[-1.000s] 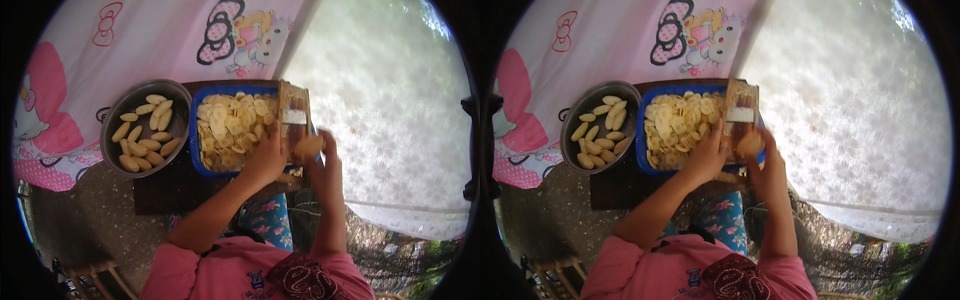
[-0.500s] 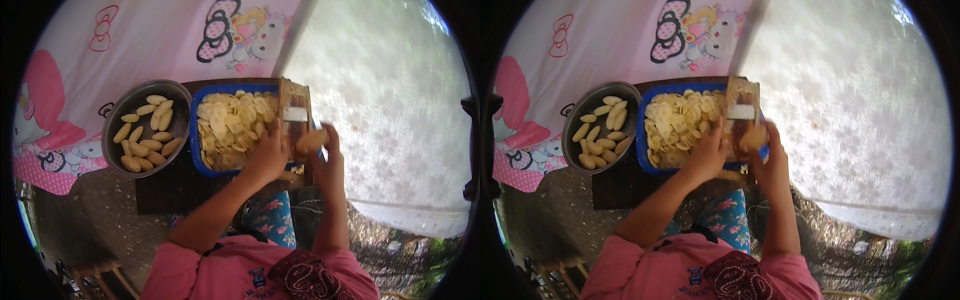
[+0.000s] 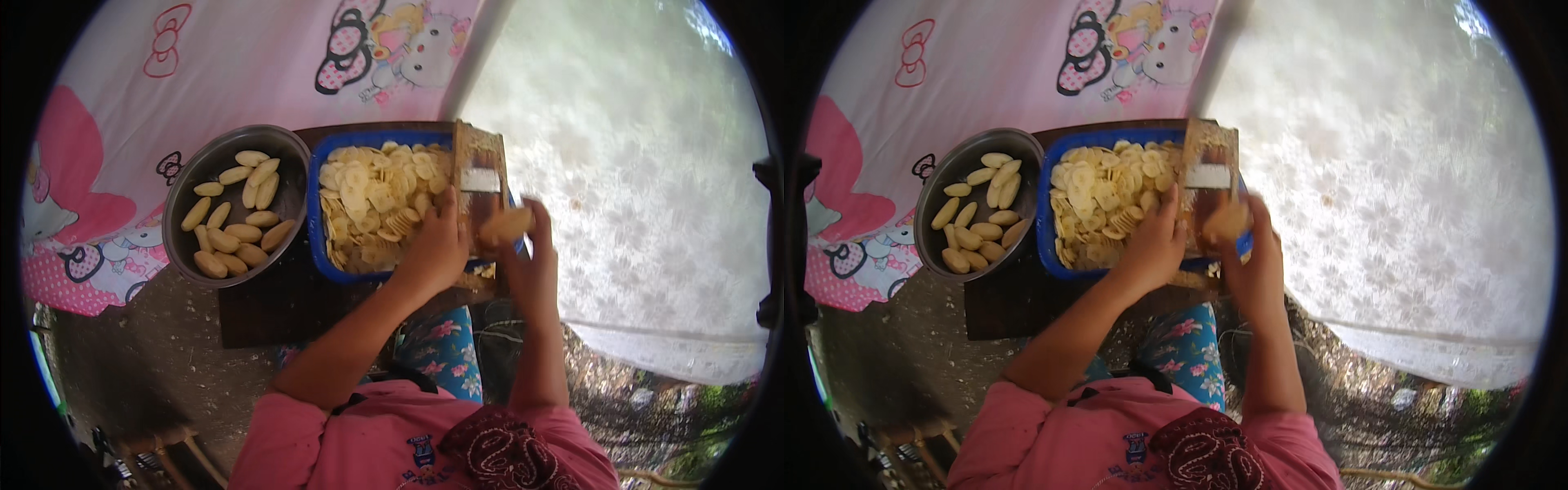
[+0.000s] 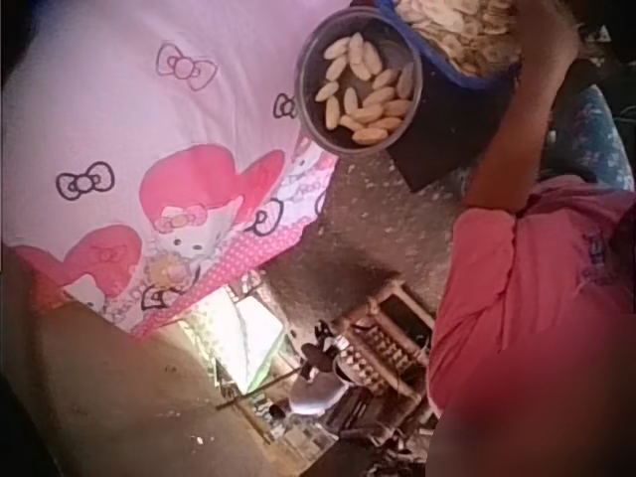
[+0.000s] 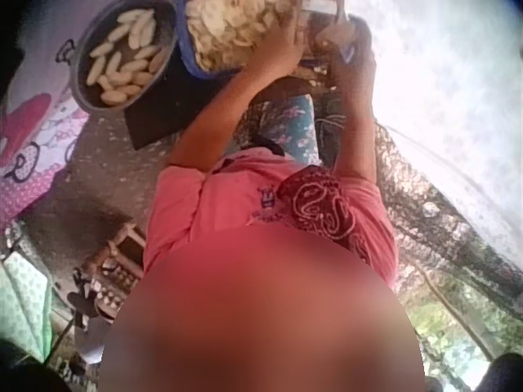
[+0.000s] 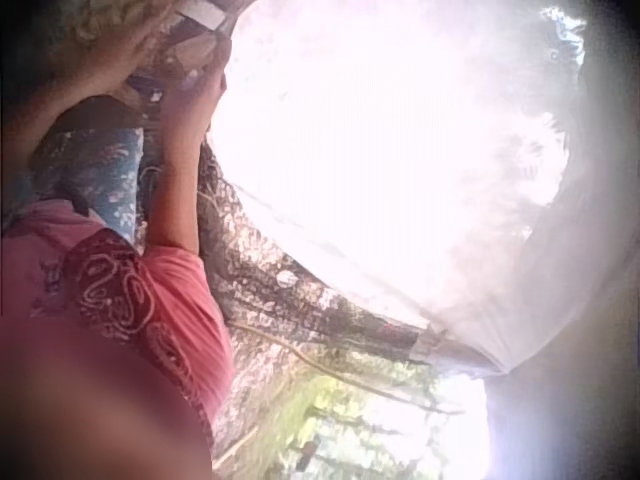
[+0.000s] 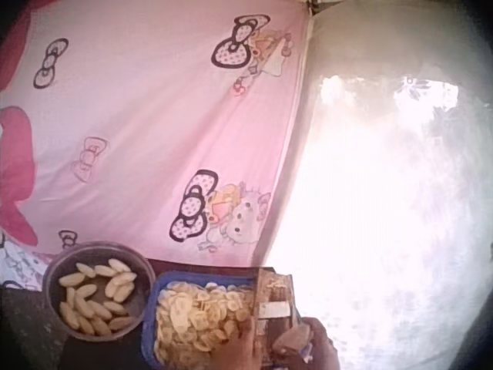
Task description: The person sits and repeatedly slices peeled, oblong vegetables using a wooden manual slicer. Slices fall into a blue basket while whole vegetables are taken from a metal bowl. The person handles each vegetable one at a time and continues the slicing cycle.
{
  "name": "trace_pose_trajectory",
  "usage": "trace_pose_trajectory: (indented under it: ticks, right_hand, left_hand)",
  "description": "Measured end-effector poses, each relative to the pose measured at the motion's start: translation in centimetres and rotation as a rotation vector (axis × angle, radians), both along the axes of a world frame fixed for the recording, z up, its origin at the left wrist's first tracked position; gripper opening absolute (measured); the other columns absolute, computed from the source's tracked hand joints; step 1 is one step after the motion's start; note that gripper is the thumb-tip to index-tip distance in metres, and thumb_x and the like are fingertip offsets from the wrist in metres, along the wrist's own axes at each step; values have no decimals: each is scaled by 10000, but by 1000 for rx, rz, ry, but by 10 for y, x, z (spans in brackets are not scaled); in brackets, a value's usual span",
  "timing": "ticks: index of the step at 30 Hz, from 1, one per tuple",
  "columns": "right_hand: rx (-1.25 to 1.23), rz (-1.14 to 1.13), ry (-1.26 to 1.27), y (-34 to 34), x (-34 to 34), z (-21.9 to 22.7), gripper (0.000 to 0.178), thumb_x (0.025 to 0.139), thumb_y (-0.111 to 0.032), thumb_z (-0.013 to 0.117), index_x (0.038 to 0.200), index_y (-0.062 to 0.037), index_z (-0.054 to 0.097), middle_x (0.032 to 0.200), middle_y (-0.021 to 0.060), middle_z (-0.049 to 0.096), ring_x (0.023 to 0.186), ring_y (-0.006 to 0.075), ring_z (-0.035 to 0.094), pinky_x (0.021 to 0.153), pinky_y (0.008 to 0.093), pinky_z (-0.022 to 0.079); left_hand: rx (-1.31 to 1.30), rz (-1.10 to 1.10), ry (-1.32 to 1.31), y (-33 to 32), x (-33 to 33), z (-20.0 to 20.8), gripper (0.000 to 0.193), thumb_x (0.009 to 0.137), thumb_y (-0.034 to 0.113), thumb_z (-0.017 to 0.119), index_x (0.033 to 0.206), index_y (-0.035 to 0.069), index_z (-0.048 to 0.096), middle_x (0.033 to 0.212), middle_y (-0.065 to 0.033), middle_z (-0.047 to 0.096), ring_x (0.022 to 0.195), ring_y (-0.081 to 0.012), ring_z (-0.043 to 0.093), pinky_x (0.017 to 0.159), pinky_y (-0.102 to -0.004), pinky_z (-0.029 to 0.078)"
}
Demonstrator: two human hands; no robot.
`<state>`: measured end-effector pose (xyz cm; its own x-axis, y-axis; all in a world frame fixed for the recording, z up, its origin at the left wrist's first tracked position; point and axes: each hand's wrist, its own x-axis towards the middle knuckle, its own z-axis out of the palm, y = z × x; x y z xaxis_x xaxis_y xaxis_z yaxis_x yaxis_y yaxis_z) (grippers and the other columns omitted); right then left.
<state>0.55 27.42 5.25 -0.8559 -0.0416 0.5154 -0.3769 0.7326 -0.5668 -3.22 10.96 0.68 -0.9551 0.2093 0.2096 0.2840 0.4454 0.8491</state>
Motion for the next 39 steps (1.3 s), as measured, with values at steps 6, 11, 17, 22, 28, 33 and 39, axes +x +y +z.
trace_pose_trajectory:
  ticks: [6,11,17,22,28,33,39]
  right_hand:
    - [2,-154,-17,-14,-126,29,649,879,-127,651,1447,-201,345,1087,246,667,1022,391,661,821,430,516]
    - [-27,-92,-10,-11,-36,14,651,846,-25,668,1416,-182,396,1159,197,649,1126,297,633,913,395,500]
    - [-110,-77,2,-2,-45,2,597,854,-65,627,1404,-121,400,1129,260,641,1064,399,642,870,430,513]
    - [-30,-153,-11,-2,-123,27,602,867,-105,658,1407,-132,393,1105,280,644,1040,401,646,837,436,507]
    - [116,-104,120,-2,5,-2,638,792,-40,701,1376,-84,448,1138,233,649,1103,393,626,936,441,496]
    - [-53,-54,119,4,-78,1,613,829,-82,649,1397,-90,422,1066,253,655,1000,423,642,856,450,505]
    - [-47,-115,15,2,-100,23,602,854,-126,677,1397,-165,419,1054,249,663,982,393,663,802,432,517]
  left_hand:
    - [0,-19,-4,0,-1,5,636,967,207,448,1510,2,190,1280,-373,435,1066,-530,556,935,-538,471]
    - [-25,-18,-48,-3,4,13,644,970,222,442,1515,4,177,1261,-366,451,1061,-521,565,928,-527,478]
    - [-82,2,-89,-1,8,17,614,982,204,450,1508,-5,212,1331,-346,435,1162,-496,521,993,-501,443]
    - [-23,-8,-87,-3,7,21,606,980,190,453,1509,6,221,1325,-344,438,1170,-494,515,1001,-494,438]
    - [15,-11,-136,-2,10,19,611,977,178,457,1512,5,217,1339,-331,434,1183,-483,511,999,-488,439]
    - [-44,-22,-10,2,4,6,640,973,221,435,1513,1,172,1256,-363,455,1048,-512,570,899,-528,489]
    - [-50,-14,13,-2,3,11,639,973,233,445,1506,-2,183,1290,-349,440,1067,-514,564,909,-536,489]
